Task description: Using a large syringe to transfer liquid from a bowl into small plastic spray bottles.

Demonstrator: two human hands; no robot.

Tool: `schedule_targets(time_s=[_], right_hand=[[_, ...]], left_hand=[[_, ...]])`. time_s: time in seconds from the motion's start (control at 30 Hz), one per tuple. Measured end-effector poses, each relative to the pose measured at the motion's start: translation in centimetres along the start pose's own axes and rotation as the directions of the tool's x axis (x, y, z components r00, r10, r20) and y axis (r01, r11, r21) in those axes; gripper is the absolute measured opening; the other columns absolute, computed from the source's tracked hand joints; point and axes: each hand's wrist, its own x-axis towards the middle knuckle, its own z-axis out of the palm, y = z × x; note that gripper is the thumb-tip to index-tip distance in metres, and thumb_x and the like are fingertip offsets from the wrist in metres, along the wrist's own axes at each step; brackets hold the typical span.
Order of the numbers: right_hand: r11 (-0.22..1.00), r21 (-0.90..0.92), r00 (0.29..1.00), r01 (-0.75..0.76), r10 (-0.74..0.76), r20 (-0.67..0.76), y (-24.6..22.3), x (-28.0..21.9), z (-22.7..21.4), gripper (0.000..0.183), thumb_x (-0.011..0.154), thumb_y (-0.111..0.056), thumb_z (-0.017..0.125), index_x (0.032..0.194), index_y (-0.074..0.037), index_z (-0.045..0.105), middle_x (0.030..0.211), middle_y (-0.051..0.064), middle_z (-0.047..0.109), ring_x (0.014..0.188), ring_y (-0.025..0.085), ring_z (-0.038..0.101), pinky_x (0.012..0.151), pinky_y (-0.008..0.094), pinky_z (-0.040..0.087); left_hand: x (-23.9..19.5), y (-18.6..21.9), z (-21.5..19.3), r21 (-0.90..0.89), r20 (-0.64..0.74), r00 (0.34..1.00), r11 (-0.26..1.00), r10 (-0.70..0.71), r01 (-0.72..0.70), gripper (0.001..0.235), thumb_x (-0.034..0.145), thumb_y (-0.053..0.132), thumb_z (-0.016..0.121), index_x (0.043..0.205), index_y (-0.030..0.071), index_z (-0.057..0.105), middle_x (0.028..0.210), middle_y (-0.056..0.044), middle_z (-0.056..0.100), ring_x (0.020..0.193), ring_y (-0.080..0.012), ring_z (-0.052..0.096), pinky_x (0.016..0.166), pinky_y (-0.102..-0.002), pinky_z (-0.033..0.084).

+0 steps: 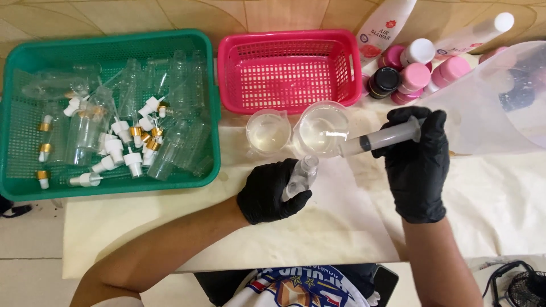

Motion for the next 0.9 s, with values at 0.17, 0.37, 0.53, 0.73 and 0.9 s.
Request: schedule_targets(time_s=[0.17, 0.37, 0.53, 0.73, 0.9], right_hand=[[0.969, -0.206, 0.970, 0.134, -0.085, 0.228, -2.8, 0.2, 4.0, 0.044, 0.104, -0.045, 0.052, 0.107, -0.003, 0.065, 0.100, 0.017, 0.067, 0.072, 0.024, 0.063, 0.054, 0.031, 0.053], [0.835, -0.491, 0.897, 0.248, -0.007, 0.442, -4.2, -0.3, 7.3, 0.056, 0.102, -0.059, 0.048, 0.108, -0.005, 0.064, 0.101, 0.008, 0.069, 0.064, 0.019, 0.060, 0.057, 0.026, 0.033], [0.872, -0.374, 0.818, 0.316, -0.051, 0.573, -3.0, -0.1, 7.8, 0.037, 0.107, -0.044, 0.049, 0.106, -0.008, 0.054, 0.100, 0.017, 0.065, 0.066, 0.027, 0.062, 0.058, 0.032, 0.048], [0.825, -0.475, 0.882, 0.307, -0.059, 0.468, -4.0, -0.2, 8.1, 0.043, 0.107, -0.046, 0.047, 0.105, -0.005, 0.060, 0.098, 0.014, 0.070, 0.061, 0.021, 0.059, 0.056, 0.026, 0.038], [0.755, -0.507, 0.806, 0.416, -0.049, 0.590, -4.7, 0.0, 9.4, 0.047, 0.110, -0.044, 0.042, 0.107, -0.002, 0.063, 0.104, 0.016, 0.071, 0.066, 0.022, 0.061, 0.068, 0.032, 0.044]], left_hand=[[0.3, 0.1, -0.2, 0.015, 0.045, 0.987, 0.988, -0.153, 0.153, 0.047, 0.087, 0.054, 0.065, 0.103, 0.011, 0.055, 0.082, -0.010, 0.067, 0.070, -0.0388, 0.068, 0.053, -0.047, 0.051], [0.1, 0.1, 0.1, 0.013, 0.031, 0.989, 0.989, -0.145, 0.145, 0.050, 0.084, 0.054, 0.067, 0.104, 0.011, 0.053, 0.078, -0.007, 0.064, 0.065, -0.0367, 0.067, 0.050, -0.046, 0.051], [0.1, -0.2, 0.0, -0.052, 0.057, 0.987, 0.987, -0.151, 0.154, 0.047, 0.087, 0.052, 0.065, 0.105, 0.011, 0.053, 0.087, -0.007, 0.068, 0.074, -0.0354, 0.070, 0.056, -0.045, 0.054], [-0.1, 0.0, 0.3, -0.020, 0.045, 0.986, 0.987, -0.161, 0.162, 0.050, 0.089, 0.054, 0.063, 0.110, 0.010, 0.056, 0.087, -0.008, 0.072, 0.075, -0.0370, 0.071, 0.059, -0.047, 0.055], [-0.2, -0.1, 0.4, 0.006, 0.061, 0.976, 0.978, -0.209, 0.209, 0.052, 0.088, 0.055, 0.065, 0.108, 0.009, 0.052, 0.075, -0.011, 0.068, 0.066, -0.0434, 0.068, 0.052, -0.052, 0.050]])
